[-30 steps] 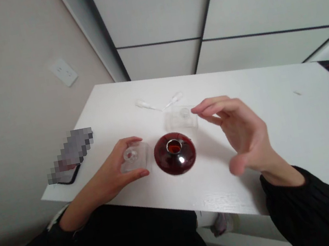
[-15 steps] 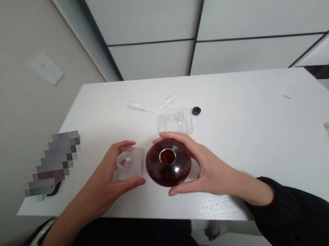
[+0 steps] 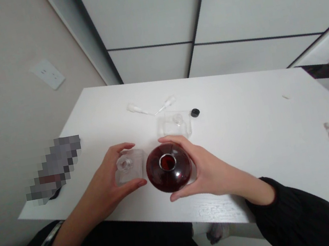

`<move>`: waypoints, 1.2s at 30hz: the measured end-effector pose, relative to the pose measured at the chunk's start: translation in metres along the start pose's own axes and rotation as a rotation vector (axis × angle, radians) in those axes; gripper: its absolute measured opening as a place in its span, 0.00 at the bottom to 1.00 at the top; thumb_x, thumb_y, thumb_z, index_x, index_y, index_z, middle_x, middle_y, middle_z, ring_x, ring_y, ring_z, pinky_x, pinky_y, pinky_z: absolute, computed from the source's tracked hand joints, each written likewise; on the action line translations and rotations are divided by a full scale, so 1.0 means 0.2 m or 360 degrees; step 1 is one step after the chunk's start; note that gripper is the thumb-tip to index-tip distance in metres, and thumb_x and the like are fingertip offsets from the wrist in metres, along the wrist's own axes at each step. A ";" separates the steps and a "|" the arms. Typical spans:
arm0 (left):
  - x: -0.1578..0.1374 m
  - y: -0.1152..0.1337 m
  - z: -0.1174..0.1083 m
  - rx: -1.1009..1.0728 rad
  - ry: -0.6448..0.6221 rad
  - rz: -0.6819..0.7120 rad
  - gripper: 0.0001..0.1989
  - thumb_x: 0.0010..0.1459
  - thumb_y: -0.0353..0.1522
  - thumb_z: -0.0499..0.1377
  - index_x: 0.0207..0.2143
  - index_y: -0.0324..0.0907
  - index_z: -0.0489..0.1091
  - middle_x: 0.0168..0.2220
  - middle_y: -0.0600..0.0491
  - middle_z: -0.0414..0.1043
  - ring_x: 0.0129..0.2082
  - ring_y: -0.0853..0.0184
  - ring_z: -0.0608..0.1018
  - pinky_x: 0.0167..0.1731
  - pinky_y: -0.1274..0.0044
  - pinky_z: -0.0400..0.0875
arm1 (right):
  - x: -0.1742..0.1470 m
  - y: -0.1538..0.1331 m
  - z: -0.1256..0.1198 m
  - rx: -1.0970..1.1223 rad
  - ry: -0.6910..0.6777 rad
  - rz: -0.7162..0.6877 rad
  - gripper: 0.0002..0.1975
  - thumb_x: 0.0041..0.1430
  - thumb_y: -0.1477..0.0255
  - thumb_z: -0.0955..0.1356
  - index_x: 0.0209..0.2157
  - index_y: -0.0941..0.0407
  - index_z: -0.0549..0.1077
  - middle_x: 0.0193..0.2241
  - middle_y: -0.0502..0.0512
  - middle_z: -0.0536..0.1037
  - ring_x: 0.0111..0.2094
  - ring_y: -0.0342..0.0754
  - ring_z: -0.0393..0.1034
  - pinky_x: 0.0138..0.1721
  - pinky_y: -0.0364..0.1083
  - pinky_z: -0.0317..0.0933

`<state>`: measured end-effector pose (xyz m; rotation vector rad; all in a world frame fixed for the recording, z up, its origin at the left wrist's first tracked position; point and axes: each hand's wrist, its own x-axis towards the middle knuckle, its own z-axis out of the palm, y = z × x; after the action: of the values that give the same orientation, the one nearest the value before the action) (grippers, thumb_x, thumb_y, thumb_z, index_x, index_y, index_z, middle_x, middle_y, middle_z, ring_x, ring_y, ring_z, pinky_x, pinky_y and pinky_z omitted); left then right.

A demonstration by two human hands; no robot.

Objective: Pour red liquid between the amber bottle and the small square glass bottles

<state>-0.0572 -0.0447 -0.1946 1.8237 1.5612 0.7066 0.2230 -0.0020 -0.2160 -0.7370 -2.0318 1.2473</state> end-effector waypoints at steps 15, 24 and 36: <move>-0.01 -0.03 0.03 -0.0114 0.0021 0.0065 0.50 0.43 0.49 0.79 0.63 0.47 0.60 0.68 0.40 0.61 0.70 0.44 0.65 0.71 0.49 0.61 | 0.03 -0.08 0.00 0.0072 -0.0097 0.0219 0.43 0.46 0.56 0.83 0.60 0.49 0.68 0.60 0.63 0.76 0.61 0.61 0.74 0.64 0.61 0.68; -0.01 0.03 -0.04 -0.0122 -0.0245 -0.0172 0.38 0.52 0.35 0.75 0.61 0.48 0.62 0.62 0.46 0.71 0.62 0.52 0.76 0.64 0.57 0.70 | -0.08 -0.09 0.02 -0.0142 0.0153 0.0188 0.36 0.55 0.64 0.79 0.59 0.45 0.60 0.57 0.60 0.78 0.59 0.59 0.77 0.53 0.55 0.76; -0.02 0.05 0.20 -0.0030 -0.0131 -0.0021 0.48 0.42 0.42 0.81 0.58 0.47 0.57 0.57 0.45 0.74 0.54 0.49 0.82 0.54 0.58 0.78 | -0.35 -0.08 -0.01 -0.0274 0.0595 0.0135 0.37 0.48 0.66 0.80 0.49 0.40 0.54 0.54 0.54 0.79 0.49 0.62 0.79 0.39 0.56 0.74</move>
<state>-0.0212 -0.0540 -0.2137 1.8046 1.5070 0.6297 0.2681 -0.0587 -0.2157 -1.0610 -1.8256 0.9041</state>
